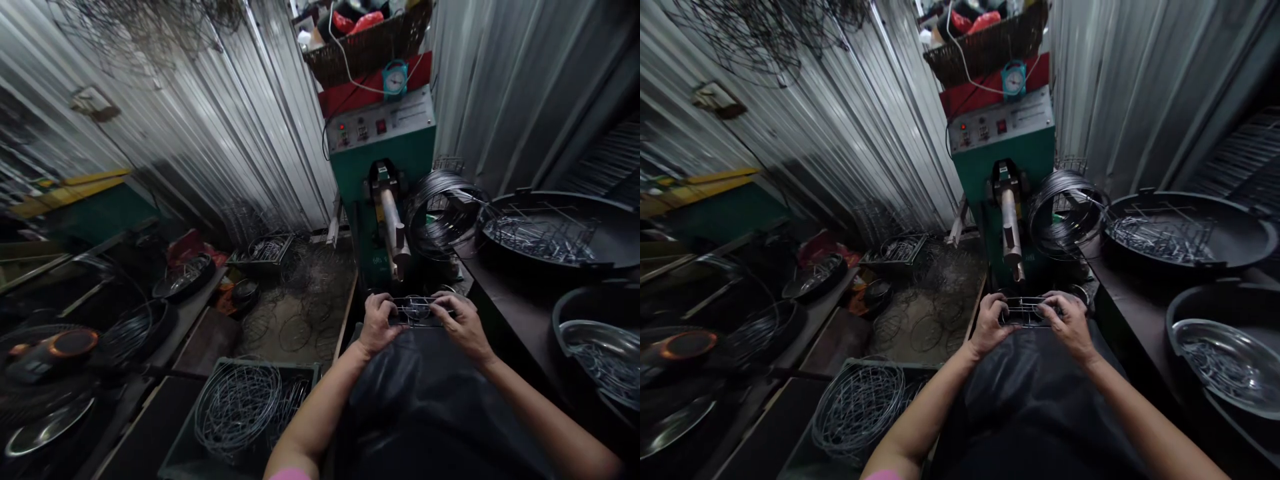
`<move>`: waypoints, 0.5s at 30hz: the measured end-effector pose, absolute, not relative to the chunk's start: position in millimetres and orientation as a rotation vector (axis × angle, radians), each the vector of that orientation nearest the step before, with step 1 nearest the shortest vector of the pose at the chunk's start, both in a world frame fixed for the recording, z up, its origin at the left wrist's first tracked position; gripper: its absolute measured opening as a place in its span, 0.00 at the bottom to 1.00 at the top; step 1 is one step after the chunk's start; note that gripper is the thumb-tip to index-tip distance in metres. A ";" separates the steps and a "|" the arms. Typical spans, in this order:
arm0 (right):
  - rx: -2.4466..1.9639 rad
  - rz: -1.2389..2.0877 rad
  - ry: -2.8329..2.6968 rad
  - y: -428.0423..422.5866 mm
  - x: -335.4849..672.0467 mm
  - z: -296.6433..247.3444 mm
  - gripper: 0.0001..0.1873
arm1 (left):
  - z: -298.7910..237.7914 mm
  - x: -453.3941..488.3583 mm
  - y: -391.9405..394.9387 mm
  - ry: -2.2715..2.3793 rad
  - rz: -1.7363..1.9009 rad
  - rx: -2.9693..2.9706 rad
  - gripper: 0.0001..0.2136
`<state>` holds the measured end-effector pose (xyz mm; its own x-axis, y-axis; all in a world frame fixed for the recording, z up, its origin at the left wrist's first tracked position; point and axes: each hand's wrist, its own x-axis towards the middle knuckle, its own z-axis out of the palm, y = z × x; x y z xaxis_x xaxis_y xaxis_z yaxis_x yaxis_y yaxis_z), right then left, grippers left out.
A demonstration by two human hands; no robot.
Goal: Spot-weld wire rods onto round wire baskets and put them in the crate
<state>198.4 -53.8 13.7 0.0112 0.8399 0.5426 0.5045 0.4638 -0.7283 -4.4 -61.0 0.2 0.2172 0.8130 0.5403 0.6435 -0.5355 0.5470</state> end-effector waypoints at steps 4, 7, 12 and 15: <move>-1.181 0.444 -1.650 -36.6 201.2 3.3 0.19 | -14.2 -4.4 -41.0 1.396 1.203 2.363 0.17; -1.192 0.467 -1.623 -25.5 198.1 -8.6 0.19 | -24.8 -7.4 -28.7 1.391 1.216 2.388 0.17; -1.183 0.504 -1.618 -8.2 193.2 -22.3 0.18 | -36.4 -10.6 -12.8 1.393 1.215 2.374 0.16; -1.179 0.502 -1.634 1.2 192.3 -24.3 0.17 | -39.1 -11.3 -5.5 1.393 1.233 2.345 0.16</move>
<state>192.3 1.2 -24.3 -0.0057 0.8745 0.4850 0.4514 0.4350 -0.7791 -11.3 -5.5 -39.1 0.2321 0.7860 0.5730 0.6643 -0.5584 0.4968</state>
